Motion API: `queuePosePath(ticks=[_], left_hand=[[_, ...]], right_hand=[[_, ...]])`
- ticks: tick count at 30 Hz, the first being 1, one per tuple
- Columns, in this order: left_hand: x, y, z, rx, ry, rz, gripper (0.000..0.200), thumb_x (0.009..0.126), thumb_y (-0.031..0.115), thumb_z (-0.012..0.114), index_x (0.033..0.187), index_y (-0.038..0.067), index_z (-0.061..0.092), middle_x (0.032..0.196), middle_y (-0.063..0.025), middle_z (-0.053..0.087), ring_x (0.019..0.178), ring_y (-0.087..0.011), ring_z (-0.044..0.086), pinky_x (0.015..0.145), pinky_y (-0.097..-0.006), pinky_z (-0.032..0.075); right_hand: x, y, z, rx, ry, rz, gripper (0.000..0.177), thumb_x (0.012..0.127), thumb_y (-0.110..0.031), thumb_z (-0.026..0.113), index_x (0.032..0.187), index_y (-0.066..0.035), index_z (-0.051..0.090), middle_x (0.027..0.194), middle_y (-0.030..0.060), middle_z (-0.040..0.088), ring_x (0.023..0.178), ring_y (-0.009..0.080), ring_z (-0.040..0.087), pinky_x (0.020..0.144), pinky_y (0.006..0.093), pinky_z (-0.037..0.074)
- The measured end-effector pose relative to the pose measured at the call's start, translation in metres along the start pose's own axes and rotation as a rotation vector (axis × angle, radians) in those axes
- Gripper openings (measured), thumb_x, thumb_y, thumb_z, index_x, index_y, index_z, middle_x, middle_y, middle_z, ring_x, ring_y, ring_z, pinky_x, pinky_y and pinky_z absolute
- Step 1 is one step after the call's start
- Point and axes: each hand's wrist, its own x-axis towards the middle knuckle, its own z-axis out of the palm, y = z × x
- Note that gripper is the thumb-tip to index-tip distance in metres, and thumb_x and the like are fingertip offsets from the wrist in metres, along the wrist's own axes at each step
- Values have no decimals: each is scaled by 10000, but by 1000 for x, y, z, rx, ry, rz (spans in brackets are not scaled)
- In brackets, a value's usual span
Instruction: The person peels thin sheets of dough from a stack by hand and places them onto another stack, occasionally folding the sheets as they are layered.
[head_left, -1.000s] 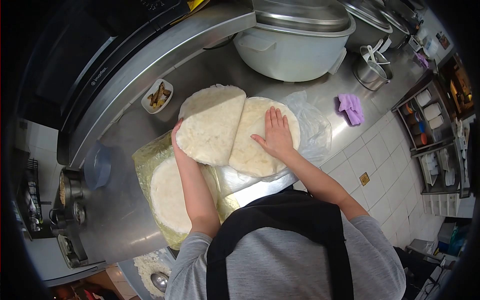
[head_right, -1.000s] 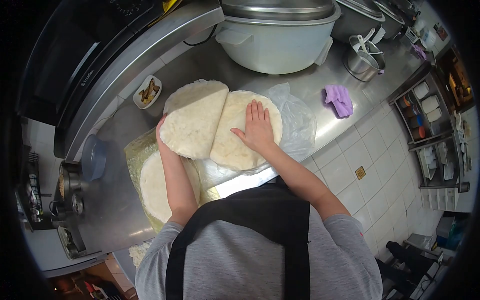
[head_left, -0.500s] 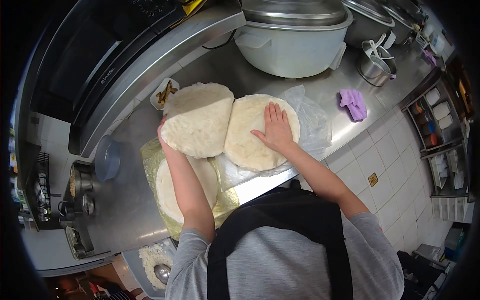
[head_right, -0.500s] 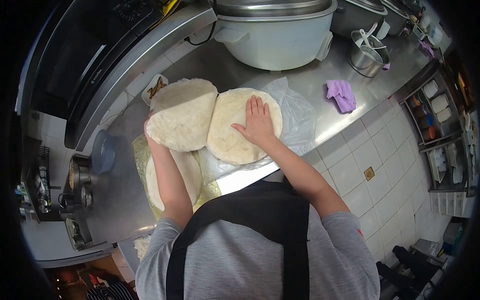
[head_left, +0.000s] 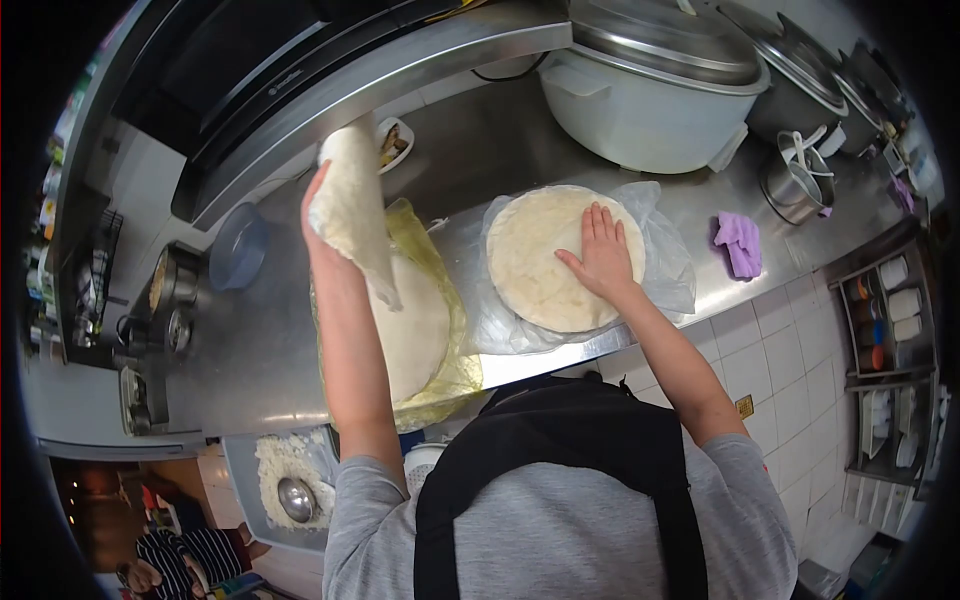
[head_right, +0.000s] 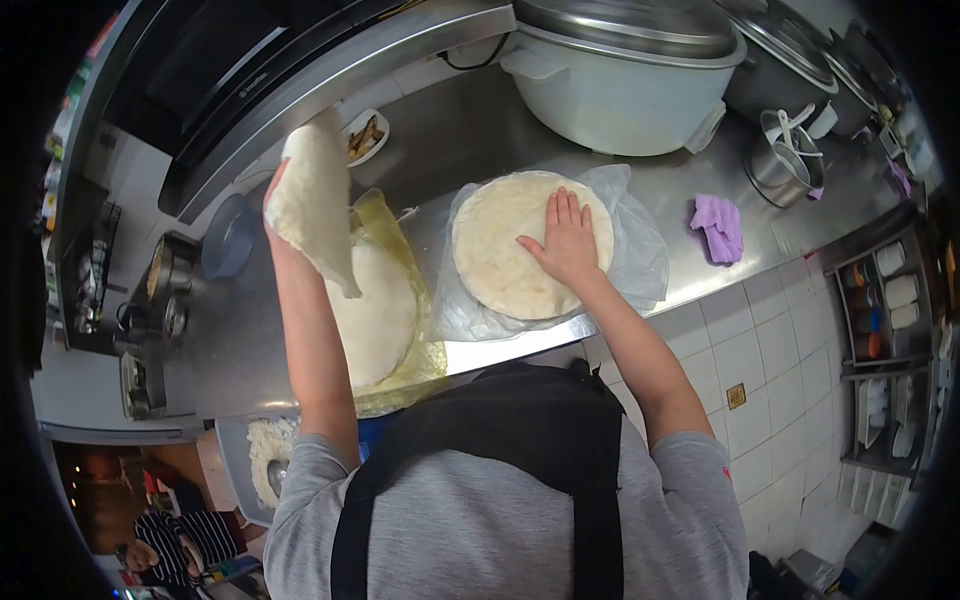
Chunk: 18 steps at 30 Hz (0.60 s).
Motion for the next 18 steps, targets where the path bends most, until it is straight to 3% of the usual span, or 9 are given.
queuePosePath(ticks=[2, 5, 7, 8, 10, 12, 13, 14, 18], left_hand=[[-3, -20, 15, 11, -66, -93, 399, 874, 220, 491, 1163, -52, 524, 1037, -200, 627, 910, -315, 630, 800, -428, 530], [-5, -68, 48, -167, -119, -200, 403, 884, 222, 481, 1179, -50, 514, 1086, -206, 609, 977, -323, 607, 874, -450, 489], [-4, -95, 50, -365, -205, -199, 384, 903, 225, 465, 1184, -31, 519, 1137, -194, 592, 986, -321, 604, 904, -449, 467], [-5, -107, 49, -276, -231, -94, 400, 905, 253, 466, 1189, -25, 518, 1144, -191, 591, 997, -314, 602, 911, -447, 463], [-6, -122, 33, -185, -255, 6, 417, 907, 280, 467, 1193, -18, 518, 1150, -188, 590, 1008, -307, 600, 917, -445, 459], [-10, -139, 9, -355, -137, -243, 492, 910, 365, 454, 1222, -14, 497, 1185, -182, 573, 1048, -307, 583, 939, -442, 444], [-22, -147, 5, -178, 70, -237, 559, 910, 435, 428, 1246, -9, 479, 1215, -173, 557, 1092, -301, 560, 965, -432, 424], [-33, -158, -9, -98, 159, -288, 574, 914, 446, 415, 1268, -4, 460, 1258, -172, 526, 1119, -307, 541, 980, -446, 412], [-85, -196, -50, -38, 218, -423, 474, 929, 373, 428, 1254, 29, 461, 1194, -139, 567, 1076, -248, 569, 920, -384, 465]], right_hand=[[1, 3, -1, 2, -15, -5, 859, 855, -561, 438, 1369, 94, 225, 1445, 254, 217, 1361, 365, 173, 1099, 472, 143], [-1, 0, 4, 378, 220, -3, 828, 876, -569, 405, 1374, 73, 245, 1436, 239, 256, 1351, 351, 212, 1101, 445, 164], [-11, -15, -13, 1077, 224, 161, 715, 915, -509, 403, 1384, 16, 277, 1422, 196, 318, 1323, 301, 301, 1086, 395, 242], [-15, -14, -28, 1073, 221, 162, 715, 915, -509, 403, 1384, 16, 277, 1422, 196, 318, 1323, 301, 301, 1086, 395, 242], [-23, -17, -69, 2217, -39, 534, 604, 939, -434, 418, 1373, -26, 324, 1382, 158, 398, 1269, 253, 397, 1051, 373, 319], [-22, 8, -67, 2255, -80, 449, 557, 947, -396, 415, 1357, -25, 347, 1345, 139, 444, 1231, 241, 439, 1027, 363, 353], [-18, 27, -64, 2292, -121, 353, 511, 955, -358, 413, 1340, -25, 370, 1307, 121, 489, 1194, 228, 481, 1002, 354, 387], [-13, 47, -49, 2041, -15, 356, 432, 923, -218, 486, 1292, -6, 409, 1215, 113, 555, 1115, 215, 538, 959, 327, 422], [-18, 62, -31, 1482, -86, 447, 428, 860, -48, 511, 1270, 22, 413, 1165, 129, 571, 1040, 206, 576, 899, 307, 459]])
